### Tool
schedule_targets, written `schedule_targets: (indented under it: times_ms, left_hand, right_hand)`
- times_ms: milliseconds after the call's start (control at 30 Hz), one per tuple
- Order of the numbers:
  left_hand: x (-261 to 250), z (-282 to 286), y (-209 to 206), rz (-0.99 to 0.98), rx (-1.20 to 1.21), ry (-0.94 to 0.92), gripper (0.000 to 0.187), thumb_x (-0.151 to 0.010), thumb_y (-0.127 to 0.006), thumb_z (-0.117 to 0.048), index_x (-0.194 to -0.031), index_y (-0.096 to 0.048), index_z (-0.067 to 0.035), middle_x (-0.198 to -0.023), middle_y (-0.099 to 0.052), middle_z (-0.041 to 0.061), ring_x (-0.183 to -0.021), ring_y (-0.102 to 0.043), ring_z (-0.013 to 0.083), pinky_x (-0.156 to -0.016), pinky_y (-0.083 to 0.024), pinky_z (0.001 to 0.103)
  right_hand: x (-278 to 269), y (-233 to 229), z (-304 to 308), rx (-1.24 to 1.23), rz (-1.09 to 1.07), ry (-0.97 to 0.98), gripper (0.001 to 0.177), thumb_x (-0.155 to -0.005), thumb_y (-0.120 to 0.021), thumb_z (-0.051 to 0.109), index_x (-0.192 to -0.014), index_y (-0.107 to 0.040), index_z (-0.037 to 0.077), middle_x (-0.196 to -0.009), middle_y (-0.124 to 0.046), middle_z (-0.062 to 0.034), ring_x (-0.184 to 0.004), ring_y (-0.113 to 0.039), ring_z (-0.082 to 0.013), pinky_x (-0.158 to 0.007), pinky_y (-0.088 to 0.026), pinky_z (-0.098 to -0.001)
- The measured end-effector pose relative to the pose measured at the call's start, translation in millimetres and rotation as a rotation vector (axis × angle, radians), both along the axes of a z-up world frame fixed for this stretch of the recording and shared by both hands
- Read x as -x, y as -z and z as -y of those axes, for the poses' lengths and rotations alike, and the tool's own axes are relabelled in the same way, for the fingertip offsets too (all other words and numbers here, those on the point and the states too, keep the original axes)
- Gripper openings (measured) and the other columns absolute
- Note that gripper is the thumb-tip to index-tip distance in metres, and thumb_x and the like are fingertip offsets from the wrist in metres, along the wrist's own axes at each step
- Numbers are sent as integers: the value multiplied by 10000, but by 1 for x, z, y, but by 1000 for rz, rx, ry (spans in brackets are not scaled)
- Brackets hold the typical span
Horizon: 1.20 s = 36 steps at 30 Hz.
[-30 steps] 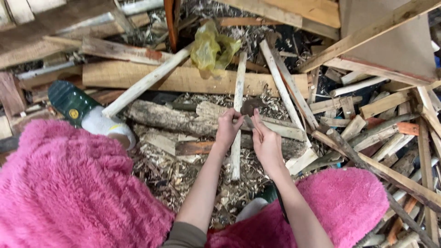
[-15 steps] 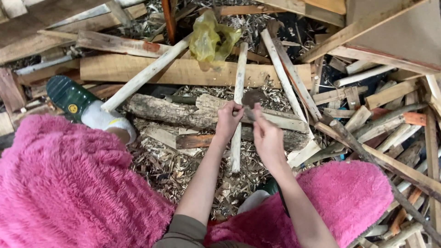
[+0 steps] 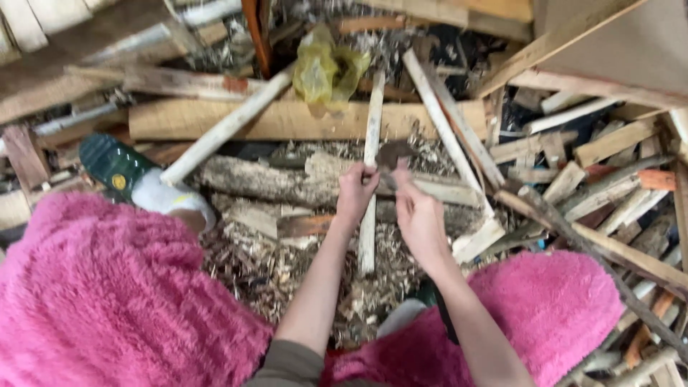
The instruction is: Splitting and shaping small wooden slats using a hammer against a log in a cluttered workshop
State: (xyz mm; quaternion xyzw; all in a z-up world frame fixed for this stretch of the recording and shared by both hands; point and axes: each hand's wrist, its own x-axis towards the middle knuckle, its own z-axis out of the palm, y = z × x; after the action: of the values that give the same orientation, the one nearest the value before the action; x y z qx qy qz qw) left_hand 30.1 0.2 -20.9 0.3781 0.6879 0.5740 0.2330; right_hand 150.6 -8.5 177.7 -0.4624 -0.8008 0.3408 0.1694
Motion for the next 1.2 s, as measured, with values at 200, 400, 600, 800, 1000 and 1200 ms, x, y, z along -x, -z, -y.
schedule_targets:
  times_ms: [200,400,600,800,1000,1200]
  left_hand:
    - [-1,-2,2,-11,-38,-5,116,-837,-788,-41,-859,-674,-44,-788,-697,139,-786,-732,289,-677,-581,374]
    - [-2,6,-11,40,4,-14,117,-836,-801,-98,-872,-694,-68,-820,-730,128,-810,-745,296,-698,-592,373]
    - [-4,-8,20,13,6,-30,122,-816,-803,-54,-858,-689,-68,-823,-713,134,-817,-745,309,-714,-603,381]
    - [-10,-15,33,12,-10,-58,134,-815,-825,-75,-867,-703,-86,-830,-721,106,-831,-750,281,-696,-611,351]
    - [-10,-1,6,55,-23,-115,131,-812,-833,-63,-868,-714,-62,-837,-722,132,-840,-751,313,-692,-614,375]
    - [-10,-1,-5,62,-40,-134,132,-803,-804,6,-874,-703,-42,-840,-712,136,-838,-745,296,-704,-617,364]
  right_hand:
    - [8,-19,5,44,3,24,508,-942,-528,-11,-1415,-608,157,-1156,-691,-259,-1127,-638,-444,-970,-491,-595]
    - [14,-35,12,-48,34,73,383,-945,-584,50,-1277,-718,186,-1059,-744,-170,-1035,-688,-359,-721,-584,-447]
    - [5,0,0,73,-38,41,580,-946,-520,-84,-1474,-549,153,-1260,-670,-227,-844,-748,-230,-719,-602,-304]
    - [4,2,1,43,-22,53,526,-973,-504,-78,-1467,-537,99,-1304,-621,-243,-1086,-698,-355,-899,-585,-409]
    - [2,4,-4,-7,35,58,658,-912,-573,-4,-1512,-484,250,-1359,-623,-116,-1149,-623,-417,-942,-550,-511]
    - [5,6,-2,19,50,40,631,-901,-601,40,-1480,-526,279,-1268,-678,-157,-1115,-638,-419,-894,-557,-538]
